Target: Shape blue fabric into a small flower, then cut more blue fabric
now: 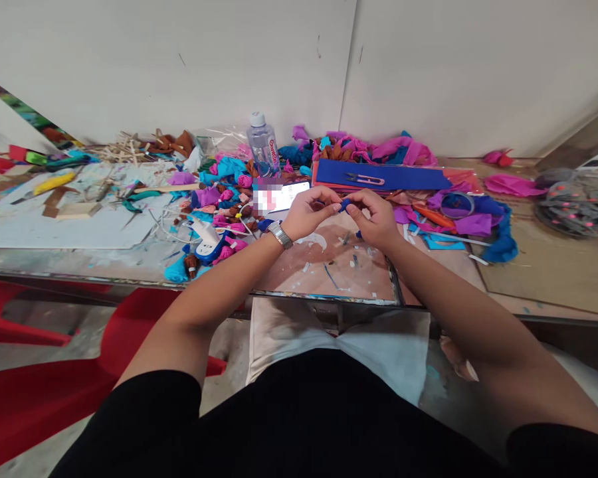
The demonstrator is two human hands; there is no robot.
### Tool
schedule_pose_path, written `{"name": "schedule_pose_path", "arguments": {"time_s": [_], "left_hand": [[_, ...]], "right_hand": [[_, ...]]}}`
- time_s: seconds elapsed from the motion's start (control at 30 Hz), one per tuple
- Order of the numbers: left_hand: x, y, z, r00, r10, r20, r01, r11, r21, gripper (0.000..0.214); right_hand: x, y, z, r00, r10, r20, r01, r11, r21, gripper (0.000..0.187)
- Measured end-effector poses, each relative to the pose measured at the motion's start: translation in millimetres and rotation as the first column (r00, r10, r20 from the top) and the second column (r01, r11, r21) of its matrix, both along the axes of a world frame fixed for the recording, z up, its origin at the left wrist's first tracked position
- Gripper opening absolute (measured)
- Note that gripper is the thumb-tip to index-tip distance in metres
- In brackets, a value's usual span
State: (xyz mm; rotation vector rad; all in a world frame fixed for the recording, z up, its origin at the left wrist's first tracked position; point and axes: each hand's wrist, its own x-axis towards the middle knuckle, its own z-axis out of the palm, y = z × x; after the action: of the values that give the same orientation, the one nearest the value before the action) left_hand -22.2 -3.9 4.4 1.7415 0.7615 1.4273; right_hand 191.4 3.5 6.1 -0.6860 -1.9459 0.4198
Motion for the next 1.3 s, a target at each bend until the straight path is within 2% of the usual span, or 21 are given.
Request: {"name": "schedule_pose_path", "arguments": {"time_s": [0.23,0.53,0.67,0.9,1.3], "left_hand": [[1.2,0.7,-1.4,0.999,0.015,-0.040,-0.013,0.998,0.066,0.047],[-1.2,-5.9,2.8,0.979,0.129,-0.156,-0.091,0.969,0.229,0.050],[-0.5,-8.7,6.8,0.978,0.149,-0.144,-0.116,0.969,0.216,0.050],[1.7,-10.9,7.2,0.978,0.130,-0.162,-0.095,0.973,0.209,0.052],[3.0,-11.9,9.5,0.974,0.145,-0.172,-0.107,0.971,0.213,0.052]], "right_hand": [[-0.1,-0.5,-0.1,0.999,-0.023,-0.024,0.022,1.000,-0.010,0.042],[-0.5,-1.0,-0.8,1.000,-0.014,-0.015,0.013,0.999,-0.037,0.043],[-1.3,-0.8,-1.6,0.999,-0.038,-0.007,0.037,0.998,-0.053,0.046],[-2.8,-2.2,-1.4,0.999,-0.050,-0.014,0.049,0.997,-0.054,0.050],[-5.0,-0.8,-7.0,0.995,-0.041,-0.091,0.025,0.984,-0.175,0.057]]}}
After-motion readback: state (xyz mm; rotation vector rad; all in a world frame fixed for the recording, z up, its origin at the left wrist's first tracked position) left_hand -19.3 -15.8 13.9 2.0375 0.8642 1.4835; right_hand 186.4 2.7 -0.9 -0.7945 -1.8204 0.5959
